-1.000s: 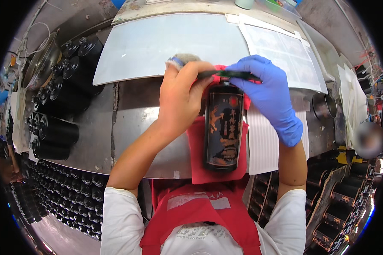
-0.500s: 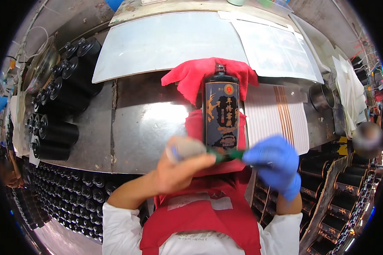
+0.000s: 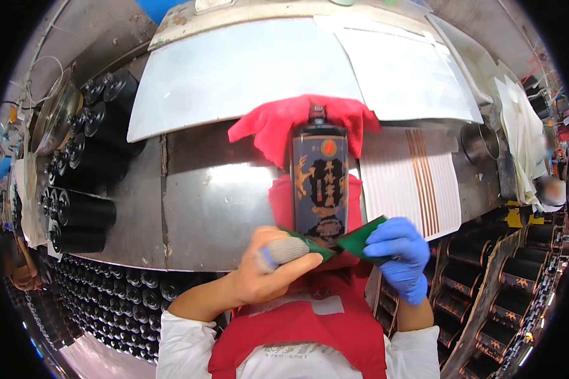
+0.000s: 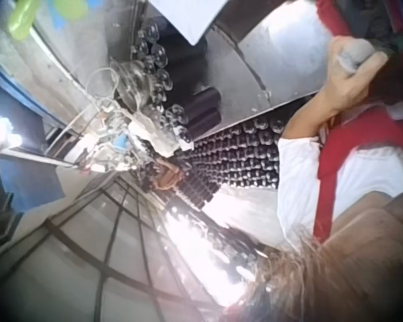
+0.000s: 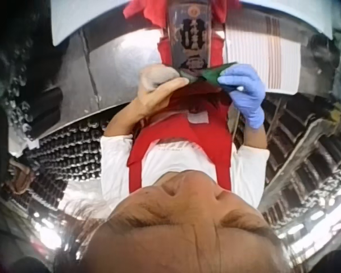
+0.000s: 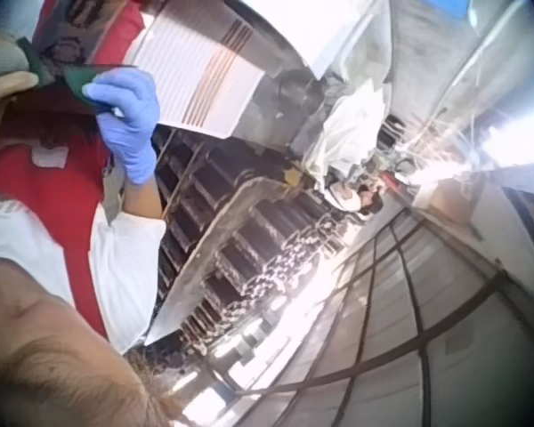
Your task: The person applies printed labels and gold foil strips to black bottles using a green squeegee and a red cloth. The person smooths each label, trims edges, and places finished bottles into a nearby rack.
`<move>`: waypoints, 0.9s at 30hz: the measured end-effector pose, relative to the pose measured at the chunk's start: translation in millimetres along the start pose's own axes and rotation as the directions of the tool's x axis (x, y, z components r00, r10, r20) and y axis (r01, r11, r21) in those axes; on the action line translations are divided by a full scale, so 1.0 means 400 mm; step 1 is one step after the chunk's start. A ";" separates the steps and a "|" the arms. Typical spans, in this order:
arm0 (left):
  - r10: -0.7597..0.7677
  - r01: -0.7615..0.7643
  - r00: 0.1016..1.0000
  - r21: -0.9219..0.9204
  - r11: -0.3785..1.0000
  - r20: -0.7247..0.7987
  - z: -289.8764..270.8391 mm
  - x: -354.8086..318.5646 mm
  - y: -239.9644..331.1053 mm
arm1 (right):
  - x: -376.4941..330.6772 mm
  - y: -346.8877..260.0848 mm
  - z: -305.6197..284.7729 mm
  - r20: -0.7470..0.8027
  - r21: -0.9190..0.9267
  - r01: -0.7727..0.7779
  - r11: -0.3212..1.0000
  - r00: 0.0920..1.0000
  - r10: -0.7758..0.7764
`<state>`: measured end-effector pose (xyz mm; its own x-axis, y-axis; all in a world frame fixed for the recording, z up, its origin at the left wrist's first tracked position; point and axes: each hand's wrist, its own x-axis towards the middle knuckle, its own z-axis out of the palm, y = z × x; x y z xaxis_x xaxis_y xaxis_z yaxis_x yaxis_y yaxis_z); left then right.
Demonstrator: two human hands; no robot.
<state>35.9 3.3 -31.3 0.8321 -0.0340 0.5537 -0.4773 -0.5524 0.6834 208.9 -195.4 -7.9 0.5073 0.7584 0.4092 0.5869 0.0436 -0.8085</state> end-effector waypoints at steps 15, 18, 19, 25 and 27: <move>-0.277 0.375 0.869 0.181 0.909 -0.410 -0.118 0.325 -0.199 | 0.422 0.090 -0.001 -0.037 0.057 -0.224 0.973 0.973 0.226; -0.299 0.404 0.829 0.135 0.905 -0.473 -0.138 0.275 -0.174 | 0.406 0.091 -0.036 -0.135 0.064 -0.249 0.966 0.957 0.255; -0.412 0.438 0.759 -0.072 0.896 -0.505 -0.139 0.242 -0.158 | 0.370 0.089 -0.063 -0.177 0.124 -0.297 0.947 0.932 0.316; -0.738 0.795 0.559 -0.009 0.607 -0.377 -0.105 -0.066 -0.143 | 0.021 0.196 -0.292 -0.422 0.513 -0.436 0.739 0.622 0.660; -0.736 0.820 0.568 0.179 0.543 -0.369 -0.056 -0.127 -0.134 | -0.169 0.266 -0.386 -0.323 0.716 -0.409 0.566 0.524 0.788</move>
<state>12.8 53.2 -85.3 0.7193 0.6946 -0.0130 0.4738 -0.4769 0.7403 334.3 -342.3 -56.2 0.9323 0.2219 -0.2856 -0.3270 0.1798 -0.9278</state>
